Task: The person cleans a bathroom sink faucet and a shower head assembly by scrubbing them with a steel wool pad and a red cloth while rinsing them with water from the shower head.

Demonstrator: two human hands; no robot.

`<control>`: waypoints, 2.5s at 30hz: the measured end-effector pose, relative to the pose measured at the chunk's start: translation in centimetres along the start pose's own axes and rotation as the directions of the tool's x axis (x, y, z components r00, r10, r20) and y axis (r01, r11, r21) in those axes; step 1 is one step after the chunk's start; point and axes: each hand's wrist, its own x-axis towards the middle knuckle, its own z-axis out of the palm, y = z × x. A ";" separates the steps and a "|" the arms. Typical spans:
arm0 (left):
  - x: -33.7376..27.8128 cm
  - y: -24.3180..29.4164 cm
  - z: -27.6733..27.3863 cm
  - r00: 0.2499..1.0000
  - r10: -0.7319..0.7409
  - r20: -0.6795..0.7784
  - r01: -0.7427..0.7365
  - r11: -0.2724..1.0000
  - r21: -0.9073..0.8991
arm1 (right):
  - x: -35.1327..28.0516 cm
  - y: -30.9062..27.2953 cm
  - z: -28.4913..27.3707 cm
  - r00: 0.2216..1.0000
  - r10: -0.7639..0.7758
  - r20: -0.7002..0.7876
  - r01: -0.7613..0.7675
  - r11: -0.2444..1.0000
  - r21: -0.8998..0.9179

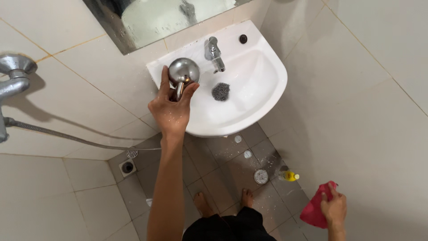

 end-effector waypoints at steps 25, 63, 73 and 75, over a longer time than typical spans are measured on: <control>-17.6 7.3 8.8 0.976 -0.034 -0.213 0.102 0.943 0.316 | 8.7 4.0 8.6 0.963 -0.213 0.165 0.129 0.902 0.413; -8.7 4.1 35.2 0.989 -0.119 0.088 0.068 0.894 0.444 | 28.3 -12.6 14.8 0.778 -0.497 0.384 0.081 0.685 0.724; -3.2 7.2 33.4 0.993 -0.095 -0.065 0.109 0.958 0.266 | 29.8 -9.0 17.7 0.742 -0.530 0.410 0.212 0.767 0.606; -0.9 7.4 30.6 0.969 -0.183 -0.167 0.215 0.957 0.197 | 30.4 -8.5 17.9 0.742 -0.475 0.474 0.138 0.799 0.585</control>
